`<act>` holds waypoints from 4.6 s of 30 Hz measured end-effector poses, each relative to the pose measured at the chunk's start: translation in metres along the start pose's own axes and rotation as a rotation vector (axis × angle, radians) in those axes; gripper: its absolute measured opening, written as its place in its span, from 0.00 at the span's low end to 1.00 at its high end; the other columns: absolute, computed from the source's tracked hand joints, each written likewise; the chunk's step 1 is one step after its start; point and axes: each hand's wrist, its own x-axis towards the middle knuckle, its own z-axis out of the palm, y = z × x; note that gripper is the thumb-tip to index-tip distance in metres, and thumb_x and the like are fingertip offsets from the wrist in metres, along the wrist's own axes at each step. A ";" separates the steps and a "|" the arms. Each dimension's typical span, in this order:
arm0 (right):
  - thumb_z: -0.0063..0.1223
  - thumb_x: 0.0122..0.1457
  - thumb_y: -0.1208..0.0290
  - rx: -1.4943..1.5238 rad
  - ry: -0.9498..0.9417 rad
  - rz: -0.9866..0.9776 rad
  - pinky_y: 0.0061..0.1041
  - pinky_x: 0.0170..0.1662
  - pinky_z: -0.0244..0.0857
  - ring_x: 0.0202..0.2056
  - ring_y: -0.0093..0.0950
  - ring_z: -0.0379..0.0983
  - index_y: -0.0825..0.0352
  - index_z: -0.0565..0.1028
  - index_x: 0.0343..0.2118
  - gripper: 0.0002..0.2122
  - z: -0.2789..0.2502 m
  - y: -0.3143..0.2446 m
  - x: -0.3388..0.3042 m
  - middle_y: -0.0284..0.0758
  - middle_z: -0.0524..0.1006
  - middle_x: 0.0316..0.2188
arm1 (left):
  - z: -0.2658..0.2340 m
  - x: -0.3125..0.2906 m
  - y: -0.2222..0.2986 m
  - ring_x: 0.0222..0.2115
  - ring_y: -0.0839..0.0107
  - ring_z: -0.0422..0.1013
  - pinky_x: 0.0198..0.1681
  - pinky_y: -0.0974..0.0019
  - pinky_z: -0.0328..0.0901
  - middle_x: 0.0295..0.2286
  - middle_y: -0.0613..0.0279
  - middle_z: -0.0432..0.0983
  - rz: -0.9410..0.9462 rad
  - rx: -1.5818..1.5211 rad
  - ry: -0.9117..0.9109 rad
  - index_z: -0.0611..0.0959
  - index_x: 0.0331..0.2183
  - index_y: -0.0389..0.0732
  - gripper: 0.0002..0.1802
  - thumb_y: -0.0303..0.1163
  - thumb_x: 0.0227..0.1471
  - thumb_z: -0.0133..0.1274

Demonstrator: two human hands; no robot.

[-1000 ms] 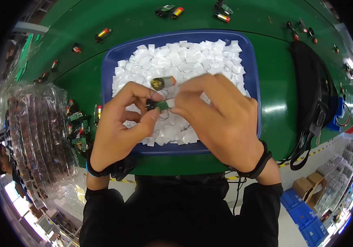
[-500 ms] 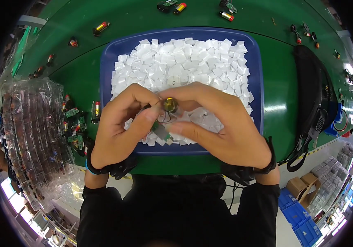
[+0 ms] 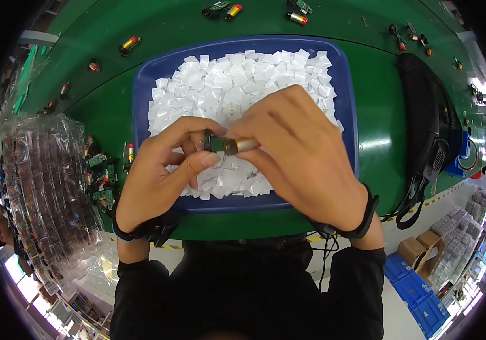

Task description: The person assembles electronic components by fitting batteries and circuit boards together, placing the finished units onto a green workbench. After repeating this process several times, they pick up a fallen component from the floor and return to the assembly task.

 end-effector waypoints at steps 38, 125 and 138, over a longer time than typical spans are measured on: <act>0.66 0.43 0.85 -0.126 0.166 -0.257 0.27 0.36 0.77 0.39 0.40 0.80 0.71 0.73 0.32 0.14 0.013 -0.013 -0.004 0.46 0.82 0.33 | 0.005 -0.004 0.000 0.30 0.81 0.70 0.25 0.77 0.67 0.35 0.66 0.74 0.010 -0.389 0.043 0.76 0.49 0.35 0.19 0.20 0.54 0.51; 0.69 0.41 0.79 0.167 0.095 -0.201 0.23 0.29 0.68 0.30 0.26 0.75 0.68 0.82 0.36 0.15 -0.004 -0.007 -0.010 0.36 0.78 0.32 | 0.012 -0.008 0.016 0.29 0.79 0.71 0.24 0.77 0.66 0.34 0.64 0.74 0.006 -0.317 0.000 0.79 0.40 0.31 0.12 0.24 0.53 0.59; 0.67 0.46 0.74 -0.100 0.081 -0.109 0.26 0.34 0.72 0.36 0.33 0.76 0.66 0.79 0.40 0.16 -0.003 -0.008 -0.004 0.35 0.77 0.40 | -0.177 0.137 -0.023 0.35 0.65 0.71 0.36 0.62 0.69 0.36 0.55 0.78 -0.323 0.679 0.149 0.85 0.38 0.41 0.29 0.59 0.49 0.58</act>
